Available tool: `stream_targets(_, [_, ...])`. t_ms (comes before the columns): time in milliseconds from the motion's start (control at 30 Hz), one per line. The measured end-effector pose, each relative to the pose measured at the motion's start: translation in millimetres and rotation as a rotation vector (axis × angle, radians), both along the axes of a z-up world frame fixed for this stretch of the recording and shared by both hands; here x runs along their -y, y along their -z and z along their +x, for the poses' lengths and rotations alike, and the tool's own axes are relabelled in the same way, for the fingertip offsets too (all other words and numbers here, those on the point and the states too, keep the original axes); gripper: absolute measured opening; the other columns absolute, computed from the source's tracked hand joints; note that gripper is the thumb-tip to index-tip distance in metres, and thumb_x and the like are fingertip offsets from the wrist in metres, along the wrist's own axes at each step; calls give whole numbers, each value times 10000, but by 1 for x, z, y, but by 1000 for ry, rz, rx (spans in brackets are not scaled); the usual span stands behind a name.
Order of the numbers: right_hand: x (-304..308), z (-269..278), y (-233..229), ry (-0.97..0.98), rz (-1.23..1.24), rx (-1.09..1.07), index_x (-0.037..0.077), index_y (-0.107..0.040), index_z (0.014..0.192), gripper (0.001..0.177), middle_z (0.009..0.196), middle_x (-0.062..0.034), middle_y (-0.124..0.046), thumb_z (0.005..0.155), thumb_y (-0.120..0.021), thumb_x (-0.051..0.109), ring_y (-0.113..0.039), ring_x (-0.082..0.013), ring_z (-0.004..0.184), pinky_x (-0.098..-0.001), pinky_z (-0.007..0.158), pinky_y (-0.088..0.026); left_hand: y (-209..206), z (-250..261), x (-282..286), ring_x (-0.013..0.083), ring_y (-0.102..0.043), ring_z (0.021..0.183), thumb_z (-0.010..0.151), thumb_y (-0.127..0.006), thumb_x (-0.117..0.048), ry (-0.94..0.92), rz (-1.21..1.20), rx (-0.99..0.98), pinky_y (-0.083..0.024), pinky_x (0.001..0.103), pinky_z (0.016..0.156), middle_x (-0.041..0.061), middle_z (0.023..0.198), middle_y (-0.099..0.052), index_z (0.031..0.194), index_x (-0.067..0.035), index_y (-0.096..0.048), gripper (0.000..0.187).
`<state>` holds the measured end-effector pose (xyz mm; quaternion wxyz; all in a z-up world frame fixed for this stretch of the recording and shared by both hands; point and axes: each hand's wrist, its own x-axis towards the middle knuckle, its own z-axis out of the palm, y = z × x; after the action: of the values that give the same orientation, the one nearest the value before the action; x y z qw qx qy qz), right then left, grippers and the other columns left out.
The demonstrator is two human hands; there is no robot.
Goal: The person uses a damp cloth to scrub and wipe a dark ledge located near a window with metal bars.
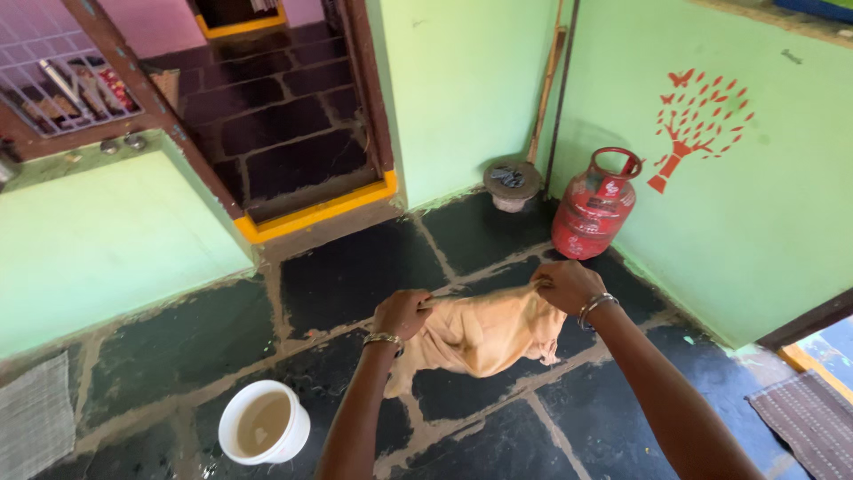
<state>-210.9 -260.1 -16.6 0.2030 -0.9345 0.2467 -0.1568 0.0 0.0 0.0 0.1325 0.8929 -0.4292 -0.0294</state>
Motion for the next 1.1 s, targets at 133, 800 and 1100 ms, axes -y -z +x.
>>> stream_targets(133, [47, -8, 32, -87, 191, 301, 93, -792, 1011, 260, 851, -80, -768, 768, -798, 187, -705, -174, 776, -341, 730, -568, 20, 14, 16, 268, -712, 896, 932, -697, -374, -37, -255, -250, -567, 402, 829, 162, 1009, -749, 1079, -123, -755, 297])
stream_targets(800, [45, -52, -5, -222, 458, 504, 67, -765, 1033, 279, 828, -25, -718, 755, -784, 69, -613, -61, 738, -268, 702, -555, 51, -65, 88, 279, -673, 680, 881, -705, -517, 167, -301, -17, -514, 423, 624, 140, 756, -707, 898, -90, -731, 428])
stream_targets(1100, [-4, -40, 34, -289, 178, 547, 99, -749, 964, 219, 918, -68, -743, 745, -761, 92, -699, -165, 828, -291, 721, -577, 66, -55, 107, 87, -491, 641, 1021, -703, -418, 128, -731, -879, -432, 311, 582, -16, 704, -570, 847, -4, -674, 450])
